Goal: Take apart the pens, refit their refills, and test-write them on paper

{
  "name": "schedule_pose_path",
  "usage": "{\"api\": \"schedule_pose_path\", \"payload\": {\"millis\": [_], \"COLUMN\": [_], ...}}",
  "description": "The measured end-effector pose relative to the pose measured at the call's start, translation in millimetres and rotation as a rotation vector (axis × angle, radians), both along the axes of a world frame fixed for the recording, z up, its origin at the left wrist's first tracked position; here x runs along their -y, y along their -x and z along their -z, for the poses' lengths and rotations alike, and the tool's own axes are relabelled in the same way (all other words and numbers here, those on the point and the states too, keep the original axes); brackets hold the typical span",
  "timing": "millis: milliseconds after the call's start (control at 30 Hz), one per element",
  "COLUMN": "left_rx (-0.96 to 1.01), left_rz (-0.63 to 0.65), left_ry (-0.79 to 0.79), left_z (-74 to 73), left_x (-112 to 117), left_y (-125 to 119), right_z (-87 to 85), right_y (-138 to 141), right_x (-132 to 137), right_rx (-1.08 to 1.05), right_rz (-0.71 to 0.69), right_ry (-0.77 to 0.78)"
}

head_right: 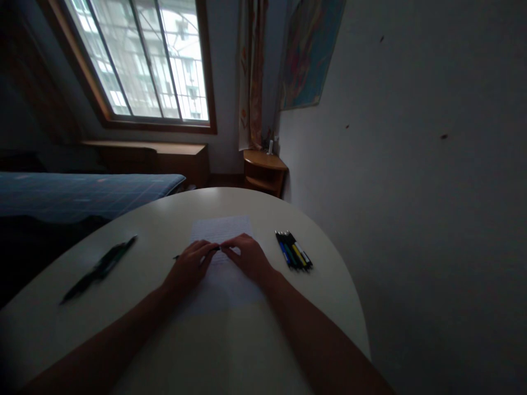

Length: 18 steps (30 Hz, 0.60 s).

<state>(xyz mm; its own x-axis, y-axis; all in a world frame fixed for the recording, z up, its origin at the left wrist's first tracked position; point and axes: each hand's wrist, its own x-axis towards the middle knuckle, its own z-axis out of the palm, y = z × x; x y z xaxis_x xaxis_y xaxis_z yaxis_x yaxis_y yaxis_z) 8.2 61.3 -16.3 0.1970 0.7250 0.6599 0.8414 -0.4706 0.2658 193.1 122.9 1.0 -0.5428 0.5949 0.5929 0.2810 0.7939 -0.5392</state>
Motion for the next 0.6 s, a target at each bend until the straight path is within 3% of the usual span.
{"api": "schedule_pose_path", "payload": {"millis": [233, 600], "left_rx": [-0.012, -0.056], "left_rz": [0.017, -0.017], "left_ry": [0.017, 0.002], "left_z": [0.7, -0.8], "left_x": [0.8, 2.2], "left_y": [1.3, -1.1], "right_z": [2.6, -2.9], "right_y": [0.1, 2.4], "right_x": [-3.5, 3.5], "right_rx": [0.024, 0.133], "right_rz": [-0.038, 0.077], "right_ry": [-0.072, 0.064]}}
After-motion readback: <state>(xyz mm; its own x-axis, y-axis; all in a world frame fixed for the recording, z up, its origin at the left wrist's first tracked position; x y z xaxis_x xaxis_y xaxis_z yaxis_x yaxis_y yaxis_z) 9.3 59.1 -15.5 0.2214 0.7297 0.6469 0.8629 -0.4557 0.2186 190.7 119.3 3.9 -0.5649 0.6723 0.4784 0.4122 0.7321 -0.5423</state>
